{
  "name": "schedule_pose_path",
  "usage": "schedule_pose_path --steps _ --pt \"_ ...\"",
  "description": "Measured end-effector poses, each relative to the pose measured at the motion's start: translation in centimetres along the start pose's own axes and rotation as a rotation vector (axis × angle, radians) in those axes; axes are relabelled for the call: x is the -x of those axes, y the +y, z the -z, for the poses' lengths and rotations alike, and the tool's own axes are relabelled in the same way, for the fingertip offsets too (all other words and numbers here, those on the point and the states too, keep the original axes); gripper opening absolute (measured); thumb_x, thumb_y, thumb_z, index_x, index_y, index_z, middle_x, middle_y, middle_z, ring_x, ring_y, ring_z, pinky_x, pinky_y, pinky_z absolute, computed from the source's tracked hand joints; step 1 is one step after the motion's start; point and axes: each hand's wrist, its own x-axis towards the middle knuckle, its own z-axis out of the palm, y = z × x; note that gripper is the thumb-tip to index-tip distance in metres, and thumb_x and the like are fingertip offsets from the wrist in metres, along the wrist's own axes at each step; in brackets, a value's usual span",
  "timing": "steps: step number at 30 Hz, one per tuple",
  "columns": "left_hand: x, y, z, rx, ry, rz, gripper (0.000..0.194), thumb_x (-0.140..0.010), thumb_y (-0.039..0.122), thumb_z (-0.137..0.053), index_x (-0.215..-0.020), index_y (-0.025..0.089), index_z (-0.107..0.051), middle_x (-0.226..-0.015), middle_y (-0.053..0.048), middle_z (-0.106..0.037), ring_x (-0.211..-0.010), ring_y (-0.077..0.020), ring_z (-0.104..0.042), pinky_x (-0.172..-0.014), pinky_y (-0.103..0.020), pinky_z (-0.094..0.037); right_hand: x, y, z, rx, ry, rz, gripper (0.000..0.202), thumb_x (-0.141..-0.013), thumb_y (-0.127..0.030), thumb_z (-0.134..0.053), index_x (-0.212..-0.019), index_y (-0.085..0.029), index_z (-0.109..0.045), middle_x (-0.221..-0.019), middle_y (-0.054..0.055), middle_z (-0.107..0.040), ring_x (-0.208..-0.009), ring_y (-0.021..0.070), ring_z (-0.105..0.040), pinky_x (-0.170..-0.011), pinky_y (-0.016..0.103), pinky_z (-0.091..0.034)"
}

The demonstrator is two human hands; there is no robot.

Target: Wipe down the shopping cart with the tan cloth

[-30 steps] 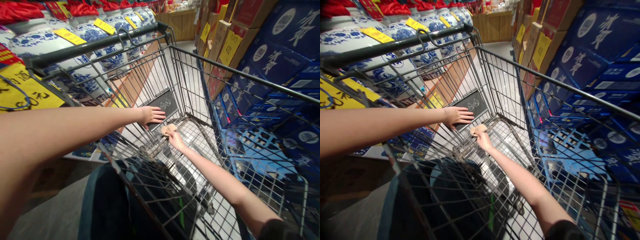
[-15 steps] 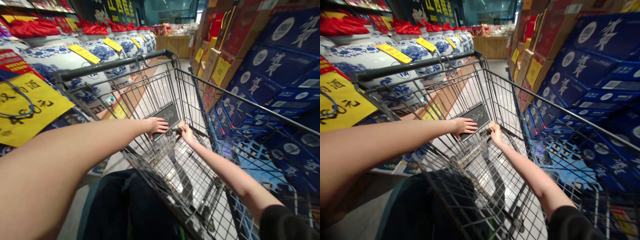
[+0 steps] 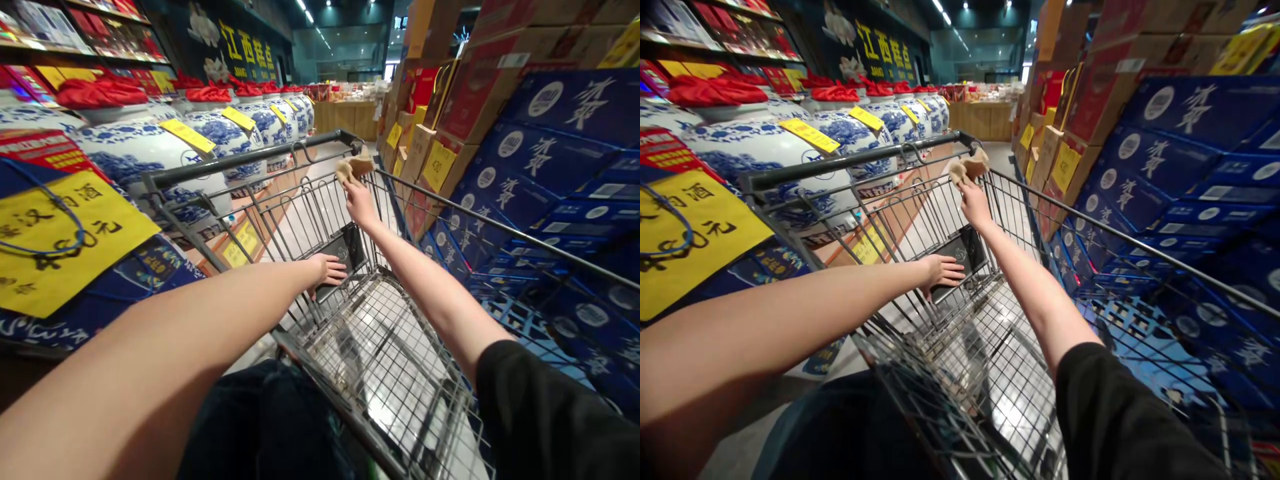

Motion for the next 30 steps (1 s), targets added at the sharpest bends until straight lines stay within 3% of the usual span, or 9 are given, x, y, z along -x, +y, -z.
schedule_pose_path --steps 3,6,9,11,16,21,25,27,30 --pt "0.2 1.1 1.4 -0.092 -0.068 0.02 0.067 -0.066 0.059 -0.065 -0.13 0.041 -0.067 -0.159 0.01 -0.05 -0.157 -0.023 -0.031 -0.133 -0.043 -0.008 8.1 1.1 -0.5 0.032 -0.123 -0.155 0.038 -0.078 -0.002 -0.039 -0.097 -0.017 -0.068 -0.126 0.018 -0.068 -0.116 0.0279 -0.06 -0.101 0.04 -0.048" --pt "0.7 1.9 4.1 -0.204 -0.044 0.087 0.066 -0.075 0.063 -0.061 -0.136 0.038 -0.063 -0.161 0.006 -0.047 -0.157 -0.0217 -0.031 -0.132 -0.045 -0.008 15.2 1.8 0.3 0.037 -0.208 -0.212 0.034 -0.075 -0.002 -0.043 -0.089 -0.018 -0.069 -0.113 0.015 -0.073 -0.109 0.0274 -0.062 -0.096 0.038 -0.05" --pt "2.1 1.2 7.3 -0.362 0.118 0.151 0.057 -0.084 0.05 -0.06 -0.138 0.034 -0.062 -0.164 0.003 -0.044 -0.158 -0.0214 -0.029 -0.132 -0.046 -0.011 19.4 2.4 1.8 0.031 -0.29 -0.249 0.026 -0.068 -0.003 -0.049 -0.076 -0.02 -0.068 -0.093 0.011 -0.075 -0.093 0.0253 -0.064 -0.085 0.034 -0.051" --pt "3.4 -0.2 9.2 -0.468 0.215 0.232 0.057 -0.084 0.043 -0.061 -0.139 0.03 -0.062 -0.164 -0.001 -0.043 -0.158 -0.0245 -0.028 -0.131 -0.05 -0.013 20.3 2.6 2.7 0.025 -0.31 -0.271 0.022 -0.069 -0.005 -0.05 -0.069 -0.02 -0.066 -0.08 0.008 -0.072 -0.082 0.0237 -0.063 -0.077 0.032 -0.05" --pt "6.0 -3.6 10.8 -0.555 0.256 0.251 0.061 -0.082 0.046 -0.067 -0.141 0.03 -0.061 -0.165 -0.002 -0.041 -0.158 -0.0261 -0.029 -0.131 -0.044 -0.018 16.2 2.3 4.1 0.022 -0.183 -0.319 0.023 -0.08 -0.015 -0.044 -0.072 -0.019 -0.065 -0.076 0.006 -0.067 -0.077 0.0222 -0.06 -0.076 0.034 -0.049" --pt "6.7 -3.8 10.5 -0.534 0.328 0.206 0.056 -0.086 0.046 -0.067 -0.14 0.031 -0.06 -0.163 -0.003 -0.045 -0.156 -0.025 -0.033 -0.132 -0.047 -0.009 6.0 -0.2 3.7 -0.205 0.049 -0.165 0.026 -0.085 -0.019 -0.047 -0.1 -0.016 -0.068 -0.096 0.005 -0.07 -0.09 0.0207 -0.061 -0.091 0.037 -0.053" --pt "6.7 -3.6 11.0 -0.567 0.372 0.289 0.065 -0.088 0.058 -0.066 -0.146 0.031 -0.056 -0.164 -0.004 -0.044 -0.158 -0.0303 -0.026 -0.131 -0.056 0.0 -0.9 -0.4 1.5 -0.275 0.055 0.002 0.023 -0.092 -0.024 -0.051 -0.106 -0.015 -0.067 -0.111 0.005 -0.068 -0.109 0.0213 -0.061 -0.107 0.047 -0.049" --pt "6.7 -3.7 11.2 -0.568 0.397 0.321 0.067 -0.087 0.063 -0.065 -0.146 0.031 -0.056 -0.165 -0.004 -0.043 -0.159 -0.0331 -0.024 -0.13 -0.06 0.002 -2.0 0.4 -0.1 -0.263 0.02 0.01 0.02 -0.09 -0.024 -0.057 -0.105 -0.015 -0.068 -0.125 0.008 -0.067 -0.122 0.0236 -0.058 -0.115 0.049 -0.044" --pt "6.8 -4.2 11.3 -0.556 0.423 0.351 0.068 -0.086 0.067 -0.065 -0.144 0.032 -0.058 -0.165 -0.003 -0.042 -0.159 -0.035 -0.023 -0.128 -0.063 0.004 0.5 1.5 -1.9 -0.244 0.021 -0.107 0.036 -0.083 -0.011 -0.053 -0.115 -0.015 -0.069 -0.136 0.012 -0.066 -0.131 0.0249 -0.058 -0.119 0.044 -0.042"
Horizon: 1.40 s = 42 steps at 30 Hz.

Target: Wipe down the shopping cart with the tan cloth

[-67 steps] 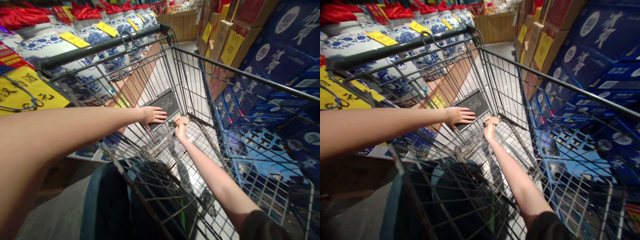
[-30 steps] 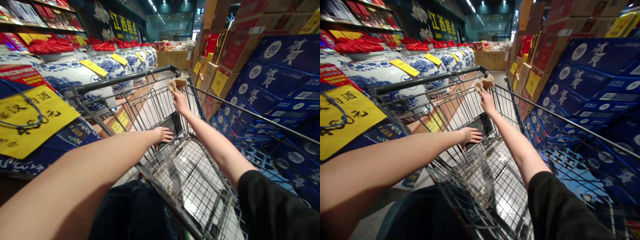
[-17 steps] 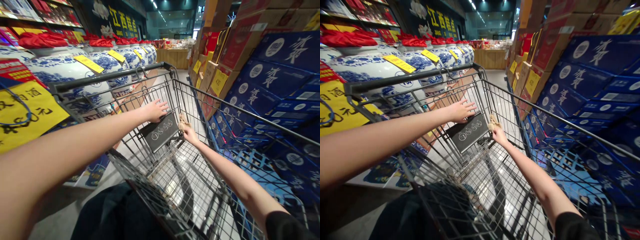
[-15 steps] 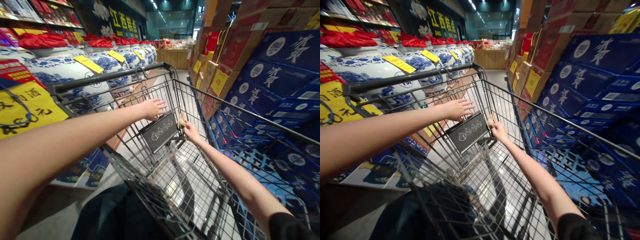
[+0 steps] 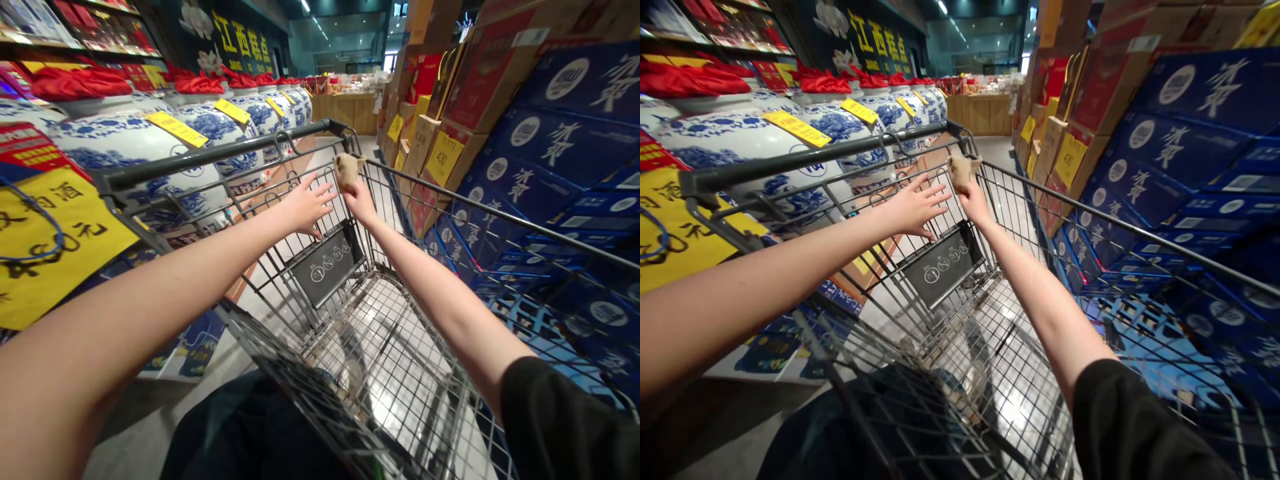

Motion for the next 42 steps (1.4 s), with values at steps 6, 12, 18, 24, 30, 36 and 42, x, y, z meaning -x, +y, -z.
schedule_pose_path --steps 6,12,18,24,30,36,42 --pt "0.0 -0.5 -0.2 0.002 0.033 -0.001 0.065 -0.084 0.067 -0.069 -0.137 0.03 -0.063 -0.162 -0.004 -0.047 -0.159 -0.0359 -0.023 -0.127 -0.065 0.005 12.4 1.5 2.2 0.129 -0.141 -0.144 0.041 -0.072 -0.006 -0.046 -0.095 -0.016 -0.078 -0.131 0.014 -0.073 -0.126 0.0304 -0.065 -0.109 0.044 -0.051" --pt "-0.2 -0.5 -0.5 -0.026 0.076 -0.051 0.065 -0.084 0.067 -0.067 -0.135 0.027 -0.066 -0.161 -0.004 -0.049 -0.16 -0.0325 -0.022 -0.131 -0.055 0.0 10.6 0.2 4.8 0.141 -0.107 -0.098 0.046 -0.072 -0.005 -0.044 -0.1 -0.018 -0.078 -0.127 0.011 -0.075 -0.125 0.0289 -0.066 -0.111 0.045 -0.049" --pt "-0.5 0.3 -0.5 -0.089 0.025 -0.022 0.066 -0.087 0.062 -0.066 -0.141 0.023 -0.061 -0.163 -0.007 -0.044 -0.16 -0.0314 -0.021 -0.133 -0.053 -0.003 2.2 -1.8 0.6 0.103 0.079 -0.002 0.049 -0.071 -0.003 -0.043 -0.105 -0.017 -0.076 -0.142 0.011 -0.067 -0.135 0.0261 -0.059 -0.113 0.04 -0.047" --pt "-0.1 0.1 -1.2 0.002 0.032 -0.009 0.066 -0.088 0.061 -0.063 -0.144 0.026 -0.059 -0.163 -0.006 -0.045 -0.16 -0.0341 -0.021 -0.132 -0.056 -0.002 14.0 0.3 1.2 0.129 -0.054 -0.301 0.047 -0.067 -0.008 -0.045 -0.101 -0.016 -0.076 -0.126 0.012 -0.074 -0.121 0.0283 -0.066 -0.106 0.04 -0.05" --pt "0.1 -0.1 -1.0 0.012 0.008 -0.009 0.068 -0.09 0.069 -0.056 -0.145 0.03 -0.057 -0.164 -0.002 -0.045 -0.16 -0.0345 -0.021 -0.131 -0.058 0.0 16.7 2.5 5.4 0.177 -0.113 -0.392 0.019 -0.064 -0.013 -0.046 -0.064 -0.02 -0.064 -0.085 0.006 -0.077 -0.086 0.0239 -0.069 -0.084 0.034 -0.054" --pt "-0.2 -0.1 -1.2 0.007 0.019 -0.018 0.069 -0.09 0.071 -0.056 -0.143 0.027 -0.059 -0.164 -0.003 -0.044 -0.16 -0.0354 -0.02 -0.131 -0.057 0.001 20.6 2.3 1.8 0.239 -0.048 -0.491 0.022 -0.067 -0.016 -0.045 -0.072 -0.019 -0.066 -0.086 0.008 -0.076 -0.087 0.0257 -0.068 -0.083 0.036 -0.054" --pt "-0.7 -1.0 -2.8 0.058 0.016 -0.009 0.071 -0.087 0.072 -0.059 -0.145 0.031 -0.057 -0.165 -0.001 -0.041 -0.16 -0.0384 -0.015 -0.13 -0.061 0.0 22.8 4.1 4.2 0.302 -0.127 -0.569 0.015 -0.064 -0.017 -0.047 -0.061 -0.02 -0.061 -0.067 0.006 -0.071 -0.07 0.023 -0.065 -0.072 0.033 -0.053"
